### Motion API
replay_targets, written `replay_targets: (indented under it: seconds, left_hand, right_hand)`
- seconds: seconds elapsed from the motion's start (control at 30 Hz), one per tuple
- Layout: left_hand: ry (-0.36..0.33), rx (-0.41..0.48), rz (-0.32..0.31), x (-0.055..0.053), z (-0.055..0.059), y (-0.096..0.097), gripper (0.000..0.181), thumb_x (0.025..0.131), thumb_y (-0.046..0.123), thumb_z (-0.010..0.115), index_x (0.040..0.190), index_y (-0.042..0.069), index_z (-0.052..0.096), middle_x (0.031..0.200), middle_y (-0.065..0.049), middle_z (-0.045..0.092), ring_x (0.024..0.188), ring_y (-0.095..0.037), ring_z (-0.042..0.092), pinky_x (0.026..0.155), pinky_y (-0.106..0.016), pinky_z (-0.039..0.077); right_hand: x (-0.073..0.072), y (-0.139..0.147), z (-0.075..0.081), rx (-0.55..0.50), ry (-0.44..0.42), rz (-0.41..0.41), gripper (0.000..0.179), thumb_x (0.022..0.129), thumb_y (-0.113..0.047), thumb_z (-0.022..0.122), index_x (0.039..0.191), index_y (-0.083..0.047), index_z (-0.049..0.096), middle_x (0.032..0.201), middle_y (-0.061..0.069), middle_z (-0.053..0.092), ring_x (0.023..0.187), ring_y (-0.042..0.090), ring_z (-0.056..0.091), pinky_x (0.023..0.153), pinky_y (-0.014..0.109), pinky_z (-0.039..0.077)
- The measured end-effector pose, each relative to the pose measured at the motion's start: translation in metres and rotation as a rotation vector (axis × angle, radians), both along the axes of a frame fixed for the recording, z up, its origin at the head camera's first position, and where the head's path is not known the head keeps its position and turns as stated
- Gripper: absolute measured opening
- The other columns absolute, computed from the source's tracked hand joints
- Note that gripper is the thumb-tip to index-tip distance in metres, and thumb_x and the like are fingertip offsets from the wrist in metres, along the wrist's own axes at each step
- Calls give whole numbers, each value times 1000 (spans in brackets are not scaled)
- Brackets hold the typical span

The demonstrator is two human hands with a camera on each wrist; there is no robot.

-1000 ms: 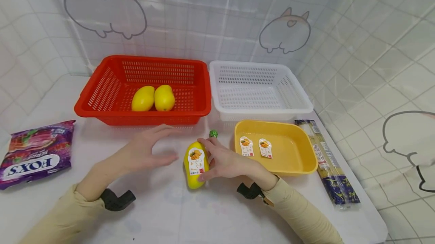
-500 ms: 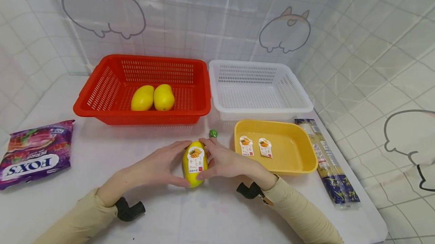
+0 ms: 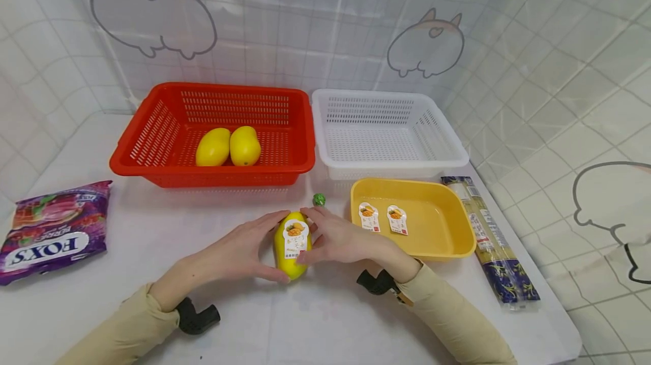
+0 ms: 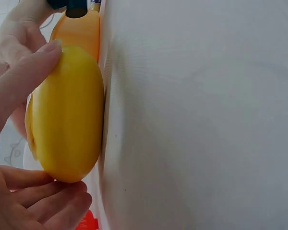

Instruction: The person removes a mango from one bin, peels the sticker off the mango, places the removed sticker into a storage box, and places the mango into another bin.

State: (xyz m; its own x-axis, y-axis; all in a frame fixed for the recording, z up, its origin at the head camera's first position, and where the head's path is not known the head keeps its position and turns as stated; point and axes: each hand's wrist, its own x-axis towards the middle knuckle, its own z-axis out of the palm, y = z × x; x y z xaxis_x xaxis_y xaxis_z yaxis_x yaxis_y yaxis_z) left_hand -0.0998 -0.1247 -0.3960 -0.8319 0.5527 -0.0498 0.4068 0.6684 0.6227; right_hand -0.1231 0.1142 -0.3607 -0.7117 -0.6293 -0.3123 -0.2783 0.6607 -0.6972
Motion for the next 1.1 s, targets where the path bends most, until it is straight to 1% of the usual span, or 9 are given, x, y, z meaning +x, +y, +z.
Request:
replay_targets:
  seconds: [0.13, 0.27, 0.37, 0.43, 0.5, 0.6, 0.7, 0.8, 1.1]
  left_hand:
    - [-6, -13, 12, 1, 0, 1, 116, 66, 65, 83, 156, 14, 33, 158, -5, 39, 140, -25, 44, 110, -53, 43]
    - [-10, -26, 19, 1, 1, 3, 116, 66, 65, 84, 157, 15, 32, 159, -5, 37, 141, -26, 42, 109, -54, 43]
    - [-17, -34, 20, 1, 1, 4, 116, 66, 64, 84, 157, 16, 31, 159, -5, 37, 141, -27, 41, 109, -55, 44]
    - [-22, -39, 20, 1, 2, 4, 117, 66, 64, 84, 158, 16, 30, 160, -5, 35, 142, -27, 40, 109, -55, 44]
    - [-28, -44, 22, 1, 2, 4, 118, 66, 64, 84, 158, 16, 28, 162, -5, 31, 144, -28, 38, 110, -56, 41]
    - [-34, -45, 26, 2, 2, 5, 119, 66, 64, 84, 159, 15, 27, 164, -5, 28, 146, -30, 35, 111, -58, 39]
    - [-38, -36, 26, 2, 2, 5, 118, 67, 63, 84, 159, 15, 27, 163, -5, 30, 146, -29, 35, 111, -57, 40]
    - [-36, -28, 22, 3, 1, 6, 117, 67, 62, 84, 158, 15, 28, 161, -6, 33, 145, -28, 37, 110, -55, 42]
    - [-24, -46, 28, 4, 1, 7, 119, 67, 65, 83, 158, 13, 28, 162, -7, 31, 145, -29, 36, 110, -56, 42]
  right_hand:
    - [1, 5, 8, 2, 35, 5, 85, 88, -40, 75, 156, -13, 31, 145, 3, 42, 110, 16, 59, 88, 21, 53]
    - [1, 8, 11, -17, 85, 3, 74, 92, -33, 70, 153, -9, 37, 143, 4, 46, 115, 18, 57, 90, 24, 54]
    - [0, 7, 11, -28, 152, 12, 63, 93, -28, 68, 147, -6, 45, 133, 6, 52, 114, 19, 56, 90, 25, 54]
    - [0, 6, 10, -29, 195, 22, 56, 94, -25, 66, 143, -5, 49, 125, 6, 55, 110, 19, 57, 90, 26, 54]
    - [0, 5, 10, -26, 220, 22, 51, 94, -24, 66, 140, -5, 52, 117, 5, 57, 104, 19, 57, 87, 26, 55]
    - [2, 4, 10, -19, 232, 13, 50, 95, -23, 67, 140, -7, 53, 106, 1, 58, 96, 17, 57, 80, 24, 54]
    - [3, 3, 10, -5, 231, 2, 52, 95, -23, 67, 142, -9, 52, 99, -2, 57, 89, 14, 56, 74, 23, 53]
    - [4, 2, 10, 7, 232, -6, 52, 95, -23, 67, 143, -10, 52, 97, -3, 57, 87, 13, 55, 72, 22, 52]
    - [2, 0, 4, -33, 283, -36, 45, 96, -21, 65, 139, -9, 56, 93, -3, 59, 83, 14, 55, 67, 22, 51]
